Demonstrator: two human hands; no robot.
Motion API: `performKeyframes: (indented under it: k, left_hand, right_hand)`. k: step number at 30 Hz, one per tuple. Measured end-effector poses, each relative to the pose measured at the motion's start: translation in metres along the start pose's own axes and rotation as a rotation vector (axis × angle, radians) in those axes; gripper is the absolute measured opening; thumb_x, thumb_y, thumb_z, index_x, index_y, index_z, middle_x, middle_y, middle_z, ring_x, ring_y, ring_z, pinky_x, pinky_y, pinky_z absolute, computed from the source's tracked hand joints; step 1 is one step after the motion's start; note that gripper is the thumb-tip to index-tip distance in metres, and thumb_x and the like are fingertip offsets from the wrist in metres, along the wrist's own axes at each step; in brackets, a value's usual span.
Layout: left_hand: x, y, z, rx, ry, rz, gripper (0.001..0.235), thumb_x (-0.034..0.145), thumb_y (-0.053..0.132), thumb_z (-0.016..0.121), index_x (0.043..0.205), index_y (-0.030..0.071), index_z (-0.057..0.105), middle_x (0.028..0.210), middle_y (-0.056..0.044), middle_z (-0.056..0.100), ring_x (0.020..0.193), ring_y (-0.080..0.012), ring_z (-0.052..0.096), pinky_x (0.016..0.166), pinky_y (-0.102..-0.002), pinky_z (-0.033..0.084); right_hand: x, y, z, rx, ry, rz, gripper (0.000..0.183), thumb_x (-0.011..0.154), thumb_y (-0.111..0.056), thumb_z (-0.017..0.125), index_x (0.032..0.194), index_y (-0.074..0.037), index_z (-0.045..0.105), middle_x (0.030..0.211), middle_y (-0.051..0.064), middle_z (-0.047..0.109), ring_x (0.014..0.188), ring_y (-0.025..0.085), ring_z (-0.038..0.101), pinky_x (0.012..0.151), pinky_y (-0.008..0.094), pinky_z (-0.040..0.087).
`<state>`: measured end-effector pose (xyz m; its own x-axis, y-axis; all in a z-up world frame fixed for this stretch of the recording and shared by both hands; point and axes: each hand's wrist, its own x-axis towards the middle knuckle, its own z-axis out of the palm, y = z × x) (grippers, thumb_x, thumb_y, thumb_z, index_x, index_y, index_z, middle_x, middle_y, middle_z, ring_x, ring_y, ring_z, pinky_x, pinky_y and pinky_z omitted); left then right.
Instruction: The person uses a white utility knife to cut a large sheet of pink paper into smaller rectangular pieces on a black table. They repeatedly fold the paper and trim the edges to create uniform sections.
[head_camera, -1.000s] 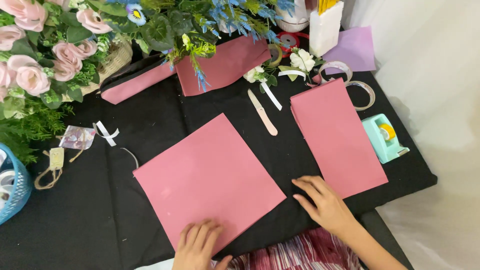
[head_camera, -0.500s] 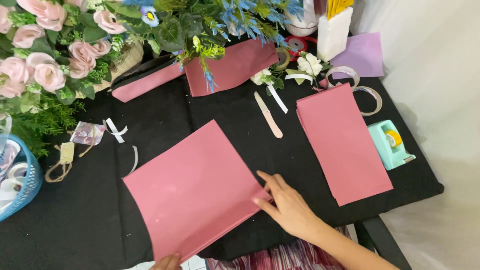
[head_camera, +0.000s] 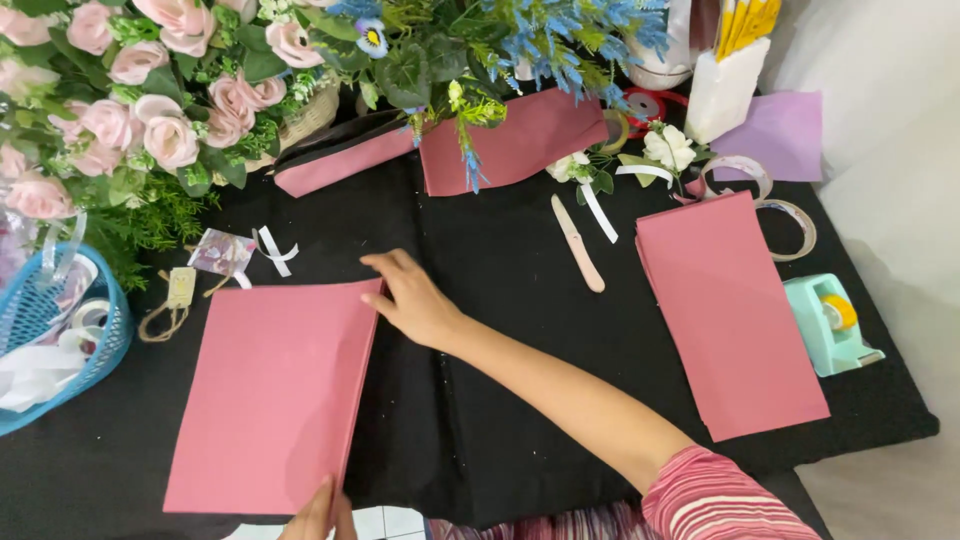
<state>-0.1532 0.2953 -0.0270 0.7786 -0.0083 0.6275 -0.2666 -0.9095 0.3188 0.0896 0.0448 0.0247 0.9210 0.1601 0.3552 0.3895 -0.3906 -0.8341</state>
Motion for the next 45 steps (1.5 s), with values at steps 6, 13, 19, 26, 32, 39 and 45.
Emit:
performKeyframes:
  k: [6, 13, 19, 26, 32, 39, 45]
  left_hand:
    - [0.068, 0.095, 0.012, -0.125, 0.158, -0.087, 0.031, 0.075, 0.018, 0.096, 0.094, 0.008, 0.075, 0.083, -0.001, 0.074, 0.068, -0.0159, 0.067, 0.07, -0.033, 0.052]
    - [0.085, 0.146, 0.012, -0.235, 0.112, 0.091, 0.034, 0.065, 0.031, 0.094, 0.083, 0.01, 0.075, 0.071, -0.002, 0.072, 0.059, -0.0152, 0.064, 0.063, -0.031, 0.05]
    - [0.108, 0.183, 0.008, -0.397, -0.115, 0.328, 0.067, 0.088, 0.075, 0.056, 0.104, 0.013, 0.076, 0.103, 0.002, 0.079, 0.09, -0.0145, 0.075, 0.087, -0.036, 0.054]
    - [0.141, 0.209, 0.086, -0.336, -0.59, 0.523, 0.046, 0.105, 0.023, 0.045, 0.149, 0.013, 0.051, 0.154, -0.013, 0.049, 0.146, -0.0322, 0.041, 0.12, -0.055, 0.026]
    - [0.124, 0.219, 0.139, -0.169, -0.636, 0.605, 0.063, 0.103, 0.045, 0.041, 0.161, 0.022, 0.034, 0.169, -0.009, 0.028, 0.156, -0.0289, 0.023, 0.121, -0.063, 0.014]
    - [0.152, 0.241, 0.133, -0.185, -0.88, 0.518, 0.059, 0.106, 0.038, 0.037, 0.163, 0.022, 0.031, 0.167, -0.012, 0.029, 0.154, -0.0336, 0.025, 0.118, -0.069, 0.016]
    - [0.156, 0.245, 0.188, -0.162, -0.653, 0.568, 0.064, 0.104, 0.044, 0.038, 0.162, 0.02, 0.032, 0.17, -0.011, 0.024, 0.158, -0.0287, 0.019, 0.12, -0.066, 0.013]
  right_hand:
    - [-0.027, -0.042, -0.045, 0.238, -0.109, 0.585, 0.087, 0.085, -0.041, 0.072, 0.156, -0.009, 0.035, 0.116, 0.015, 0.066, 0.062, 0.018, 0.07, 0.058, 0.031, 0.058]
    - [-0.053, -0.024, -0.066, 0.274, 0.043, 0.445, 0.116, 0.072, 0.004, 0.083, 0.163, -0.022, 0.015, 0.14, 0.019, 0.046, 0.079, 0.019, 0.069, 0.066, 0.029, 0.064]
    - [-0.051, -0.004, -0.155, 0.107, 0.078, 0.482, 0.105, 0.072, 0.007, 0.076, 0.16, -0.026, 0.028, 0.137, 0.016, 0.048, 0.08, 0.019, 0.073, 0.065, 0.025, 0.062]
    - [-0.083, 0.048, -0.187, -0.833, 0.226, 0.24, 0.058, 0.091, -0.022, 0.075, 0.143, -0.008, 0.052, 0.125, 0.016, 0.053, 0.107, 0.036, 0.053, 0.09, 0.049, 0.049]
    - [-0.117, 0.096, -0.191, -0.834, 0.233, 0.355, 0.037, 0.099, -0.013, 0.059, 0.135, -0.005, 0.057, 0.111, 0.017, 0.051, 0.099, 0.037, 0.051, 0.085, 0.051, 0.047]
    - [-0.225, -0.024, -0.226, -0.8, 0.21, 0.517, 0.037, 0.102, -0.021, 0.059, 0.136, -0.008, 0.063, 0.11, 0.015, 0.058, 0.096, 0.036, 0.068, 0.078, 0.042, 0.061]
    - [-0.346, -0.058, -0.2, -0.707, 0.183, 0.48, 0.049, 0.097, -0.02, 0.062, 0.146, -0.013, 0.057, 0.111, 0.006, 0.055, 0.098, 0.022, 0.064, 0.082, 0.036, 0.054]
